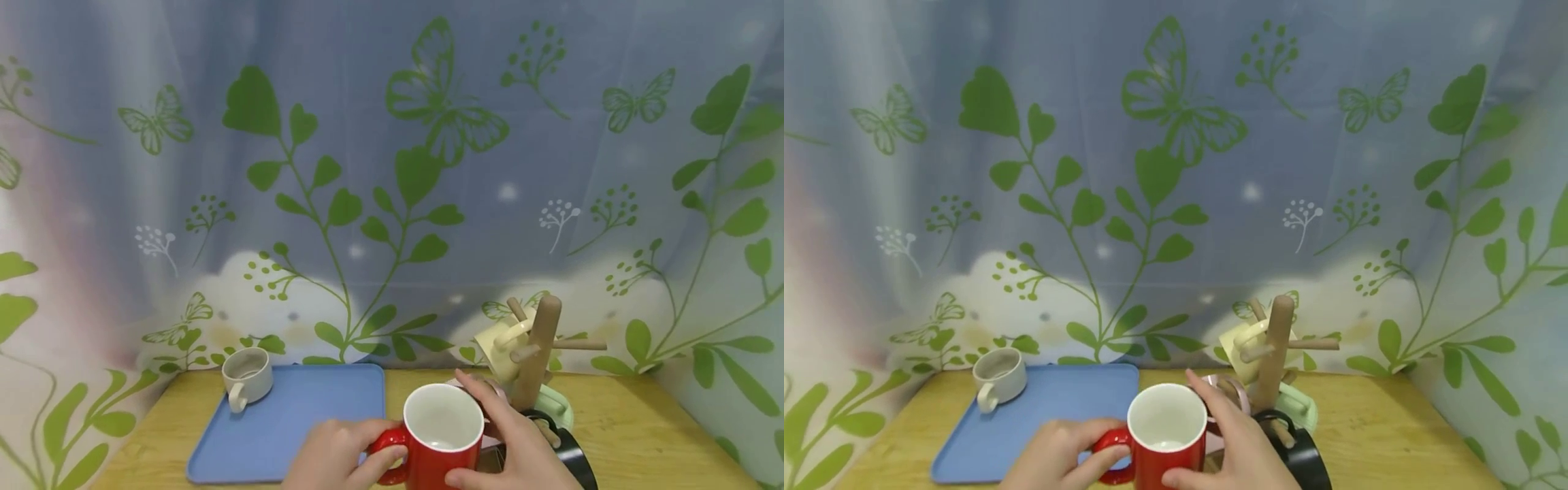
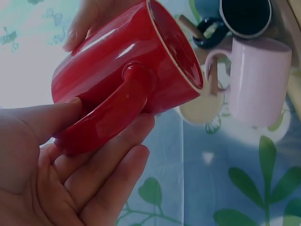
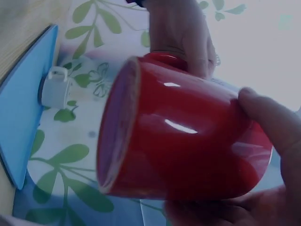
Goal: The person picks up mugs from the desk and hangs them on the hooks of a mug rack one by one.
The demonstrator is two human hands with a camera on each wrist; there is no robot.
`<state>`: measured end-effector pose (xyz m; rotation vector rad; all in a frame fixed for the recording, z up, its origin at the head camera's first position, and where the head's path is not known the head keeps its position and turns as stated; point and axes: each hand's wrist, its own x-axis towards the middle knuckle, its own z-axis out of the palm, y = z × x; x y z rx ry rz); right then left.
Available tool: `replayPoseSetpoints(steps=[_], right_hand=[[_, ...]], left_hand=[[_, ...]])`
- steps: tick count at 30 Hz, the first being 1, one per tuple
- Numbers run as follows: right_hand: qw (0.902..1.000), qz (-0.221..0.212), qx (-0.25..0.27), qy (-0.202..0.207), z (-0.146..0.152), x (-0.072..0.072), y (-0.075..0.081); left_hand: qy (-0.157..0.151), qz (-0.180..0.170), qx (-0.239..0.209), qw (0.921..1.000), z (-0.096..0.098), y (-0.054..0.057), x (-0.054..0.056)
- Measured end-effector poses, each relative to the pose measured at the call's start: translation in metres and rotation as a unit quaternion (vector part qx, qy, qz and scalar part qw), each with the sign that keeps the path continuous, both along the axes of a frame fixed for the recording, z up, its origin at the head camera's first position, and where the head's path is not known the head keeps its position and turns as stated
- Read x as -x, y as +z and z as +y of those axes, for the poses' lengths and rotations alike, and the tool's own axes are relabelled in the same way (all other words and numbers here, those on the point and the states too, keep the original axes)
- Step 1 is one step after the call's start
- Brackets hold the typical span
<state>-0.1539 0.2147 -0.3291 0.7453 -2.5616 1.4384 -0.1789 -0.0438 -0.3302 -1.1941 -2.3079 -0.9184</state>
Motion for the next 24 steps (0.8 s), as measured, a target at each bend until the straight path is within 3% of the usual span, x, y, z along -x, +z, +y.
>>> replayPoseSetpoints(steps=[2, 4, 8, 11, 15, 18, 20, 22, 24], right_hand=[[0.9996, -0.005, 0.0, 0.026, 0.004, 0.002, 0.0], [0.9994, -0.019, -0.008, 0.026, 0.007, 0.002, 0.001], [0.9967, -0.052, -0.058, -0.022, 0.01, -0.001, 0.002], [0.9949, -0.053, -0.072, -0.047, 0.011, -0.005, 0.004], [0.9976, -0.034, -0.027, -0.054, 0.017, -0.012, 0.012], [0.9961, 0.021, -0.019, -0.084, 0.036, -0.017, 0.019], [0.9901, 0.066, -0.022, -0.122, 0.058, -0.019, 0.023], [0.9807, 0.067, -0.021, -0.183, 0.082, -0.02, 0.026], [0.9724, 0.035, -0.009, -0.23, 0.109, -0.021, 0.028]], left_hand=[[0.002, 0.047, -0.002, 0.9989, 0.003, -0.002, -0.001], [0.006, 0.074, -0.005, 0.9972, 0.006, -0.005, -0.002], [0.013, 0.074, 0.005, 0.9971, 0.01, -0.01, -0.004], [0.011, 0.05, 0.015, 0.9986, 0.011, -0.012, -0.006], [-0.022, -0.011, 0.007, 0.9997, 0.009, -0.009, -0.011], [-0.043, -0.085, 0.025, 0.9952, 0.006, -0.003, -0.012], [-0.037, -0.124, 0.053, 0.9901, 0.002, -0.003, -0.009], [-0.021, -0.134, 0.1, 0.9856, 0.0, -0.012, 0.0], [-0.002, -0.127, 0.167, 0.9777, -0.004, -0.031, 0.014]])
